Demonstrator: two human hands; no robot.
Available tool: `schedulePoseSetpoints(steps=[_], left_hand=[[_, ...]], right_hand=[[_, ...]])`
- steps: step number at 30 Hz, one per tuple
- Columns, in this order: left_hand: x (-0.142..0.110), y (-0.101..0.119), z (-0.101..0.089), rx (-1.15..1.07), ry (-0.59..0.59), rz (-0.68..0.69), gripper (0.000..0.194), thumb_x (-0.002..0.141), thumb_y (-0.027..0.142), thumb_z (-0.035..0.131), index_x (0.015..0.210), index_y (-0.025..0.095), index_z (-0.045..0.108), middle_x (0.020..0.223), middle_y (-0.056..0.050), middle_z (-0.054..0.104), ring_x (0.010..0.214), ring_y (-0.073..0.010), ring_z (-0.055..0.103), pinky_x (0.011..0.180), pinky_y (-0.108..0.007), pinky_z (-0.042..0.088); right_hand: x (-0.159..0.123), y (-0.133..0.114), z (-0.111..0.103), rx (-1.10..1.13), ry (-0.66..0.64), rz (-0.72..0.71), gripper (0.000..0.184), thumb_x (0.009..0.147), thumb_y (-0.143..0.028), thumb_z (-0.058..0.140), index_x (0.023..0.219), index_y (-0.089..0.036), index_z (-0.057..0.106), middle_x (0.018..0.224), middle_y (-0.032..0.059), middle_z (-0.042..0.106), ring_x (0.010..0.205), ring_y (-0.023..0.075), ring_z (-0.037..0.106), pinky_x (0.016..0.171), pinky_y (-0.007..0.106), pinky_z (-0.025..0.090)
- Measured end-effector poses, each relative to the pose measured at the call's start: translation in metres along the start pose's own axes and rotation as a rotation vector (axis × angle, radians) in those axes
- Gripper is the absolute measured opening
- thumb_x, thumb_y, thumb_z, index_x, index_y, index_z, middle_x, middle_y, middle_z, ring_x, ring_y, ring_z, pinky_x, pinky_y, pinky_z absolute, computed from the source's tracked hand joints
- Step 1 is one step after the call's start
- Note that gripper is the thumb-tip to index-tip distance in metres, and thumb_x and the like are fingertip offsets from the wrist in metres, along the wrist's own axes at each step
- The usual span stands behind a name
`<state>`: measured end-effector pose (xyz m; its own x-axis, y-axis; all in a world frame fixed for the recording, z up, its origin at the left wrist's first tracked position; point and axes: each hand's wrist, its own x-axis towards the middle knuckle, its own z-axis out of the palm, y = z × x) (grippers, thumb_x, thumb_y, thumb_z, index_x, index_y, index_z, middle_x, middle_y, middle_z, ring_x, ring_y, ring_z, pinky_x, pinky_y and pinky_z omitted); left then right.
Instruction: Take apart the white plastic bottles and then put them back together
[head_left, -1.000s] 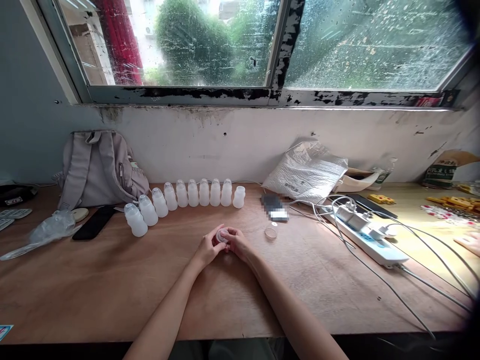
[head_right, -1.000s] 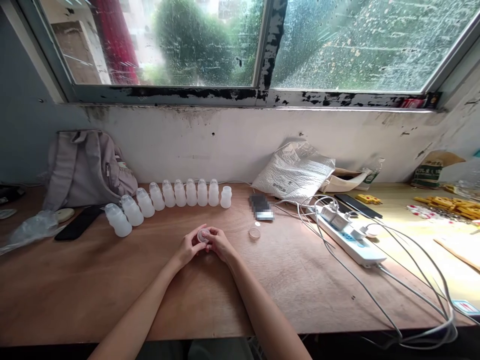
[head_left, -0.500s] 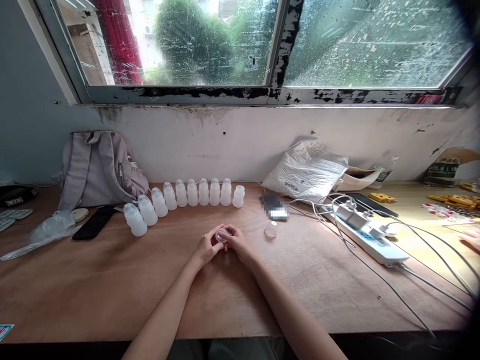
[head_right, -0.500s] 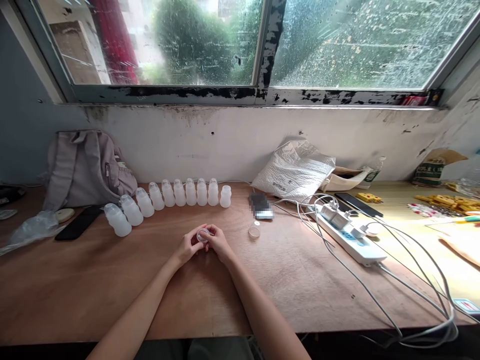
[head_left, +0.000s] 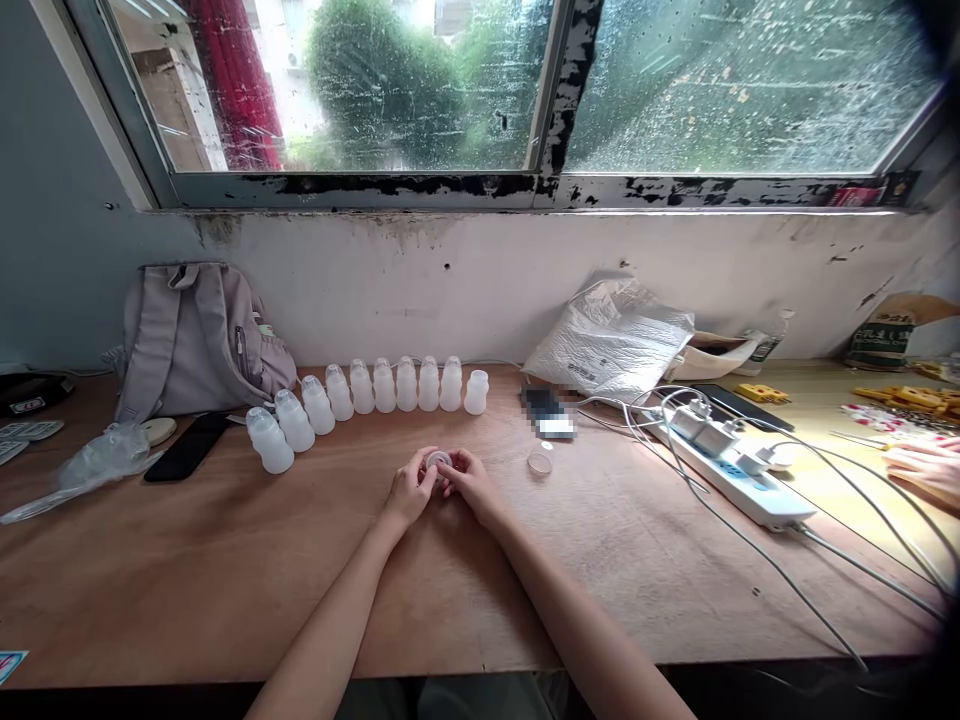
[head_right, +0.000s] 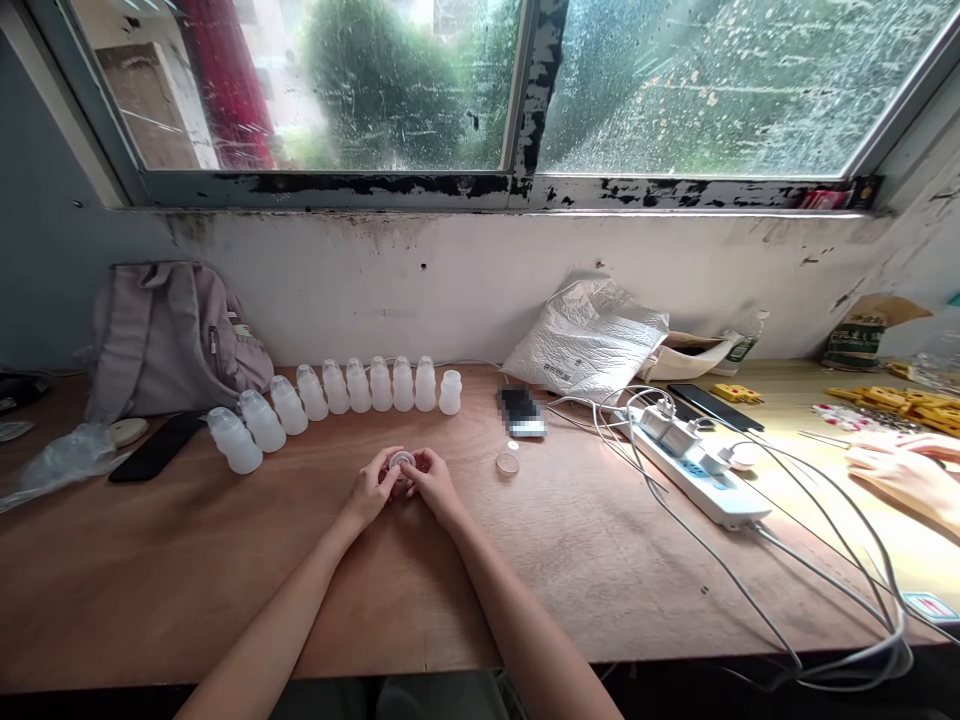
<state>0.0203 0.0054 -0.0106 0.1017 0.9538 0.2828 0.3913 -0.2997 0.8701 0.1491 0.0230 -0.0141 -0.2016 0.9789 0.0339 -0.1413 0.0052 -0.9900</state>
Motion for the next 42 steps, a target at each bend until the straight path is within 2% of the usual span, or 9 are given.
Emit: schedulePoseSetpoints(steps=[3, 8, 12, 17, 24, 32, 38, 42], left_hand=[[-0.002, 0.003, 0.0, 0.094, 0.003, 0.071, 0.027, 0.079, 0.027, 0.042, 0.102, 0.02, 0.052, 0.079, -0.002, 0.063, 0.062, -0.0135, 0.057, 0.064, -0.025, 0.044], [-0.006, 0.008, -0.002, 0.171, -0.06, 0.138, 0.027, 0.079, 0.023, 0.041, 0.104, 0.021, 0.048, 0.081, -0.002, 0.062, 0.067, -0.0136, 0.057, 0.065, -0.024, 0.043], [-0.008, 0.01, -0.003, 0.232, -0.085, 0.149, 0.027, 0.077, 0.019, 0.04, 0.103, 0.021, 0.046, 0.079, -0.001, 0.061, 0.068, -0.0136, 0.057, 0.064, -0.023, 0.042], [-0.009, 0.009, -0.001, 0.243, -0.058, 0.163, 0.028, 0.076, 0.017, 0.042, 0.103, 0.022, 0.046, 0.073, 0.0, 0.06, 0.063, -0.0134, 0.056, 0.062, -0.023, 0.041], [-0.01, 0.008, 0.001, 0.278, -0.061, 0.203, 0.029, 0.076, 0.017, 0.041, 0.104, 0.023, 0.046, 0.071, 0.0, 0.06, 0.061, -0.0141, 0.056, 0.061, -0.023, 0.039], [-0.005, 0.006, 0.006, 0.397, 0.11, 0.066, 0.021, 0.084, 0.024, 0.032, 0.097, 0.024, 0.049, 0.081, -0.002, 0.064, 0.071, -0.0167, 0.06, 0.063, -0.024, 0.039], [-0.003, 0.002, 0.004, 0.464, 0.082, 0.052, 0.019, 0.083, 0.025, 0.036, 0.095, 0.024, 0.051, 0.078, -0.002, 0.064, 0.069, -0.0173, 0.06, 0.061, -0.024, 0.04], [-0.002, 0.002, 0.005, 0.347, 0.197, 0.04, 0.018, 0.082, 0.027, 0.038, 0.096, 0.025, 0.05, 0.079, -0.002, 0.064, 0.068, -0.0171, 0.061, 0.061, -0.024, 0.041]], right_hand=[[0.0, 0.001, 0.002, -0.088, 0.051, -0.02, 0.025, 0.063, -0.034, 0.061, 0.072, -0.018, 0.045, 0.057, -0.0046, 0.053, 0.041, 0.0084, 0.047, 0.036, 0.021, 0.04], [0.0, 0.002, -0.001, -0.225, 0.078, -0.021, 0.019, 0.064, -0.031, 0.056, 0.068, -0.019, 0.041, 0.047, -0.0073, 0.046, 0.036, 0.0074, 0.041, 0.031, 0.019, 0.033], [-0.001, 0.002, -0.003, -0.287, 0.096, -0.054, 0.019, 0.063, -0.03, 0.055, 0.064, -0.02, 0.04, 0.049, -0.007, 0.046, 0.037, 0.0069, 0.038, 0.034, 0.019, 0.031], [0.001, 0.002, -0.003, -0.352, 0.156, -0.091, 0.016, 0.06, -0.029, 0.055, 0.061, -0.019, 0.042, 0.05, -0.0061, 0.046, 0.043, 0.0082, 0.04, 0.039, 0.02, 0.031], [0.004, 0.005, -0.004, -0.335, 0.174, -0.099, 0.016, 0.057, -0.026, 0.055, 0.06, -0.02, 0.04, 0.05, -0.0074, 0.042, 0.043, 0.0074, 0.038, 0.039, 0.019, 0.03], [0.001, 0.003, 0.007, -0.108, 0.057, -0.087, 0.02, 0.065, -0.034, 0.053, 0.068, -0.021, 0.039, 0.056, -0.0073, 0.046, 0.035, 0.0059, 0.038, 0.03, 0.019, 0.031], [-0.002, 0.001, 0.006, -0.193, 0.109, -0.125, 0.015, 0.066, -0.031, 0.053, 0.067, -0.02, 0.043, 0.052, -0.006, 0.047, 0.036, 0.008, 0.043, 0.031, 0.021, 0.036], [-0.002, 0.0, 0.003, -0.143, 0.065, -0.157, 0.02, 0.067, -0.033, 0.056, 0.078, -0.02, 0.047, 0.066, -0.0025, 0.052, 0.045, 0.0089, 0.048, 0.035, 0.02, 0.039]])
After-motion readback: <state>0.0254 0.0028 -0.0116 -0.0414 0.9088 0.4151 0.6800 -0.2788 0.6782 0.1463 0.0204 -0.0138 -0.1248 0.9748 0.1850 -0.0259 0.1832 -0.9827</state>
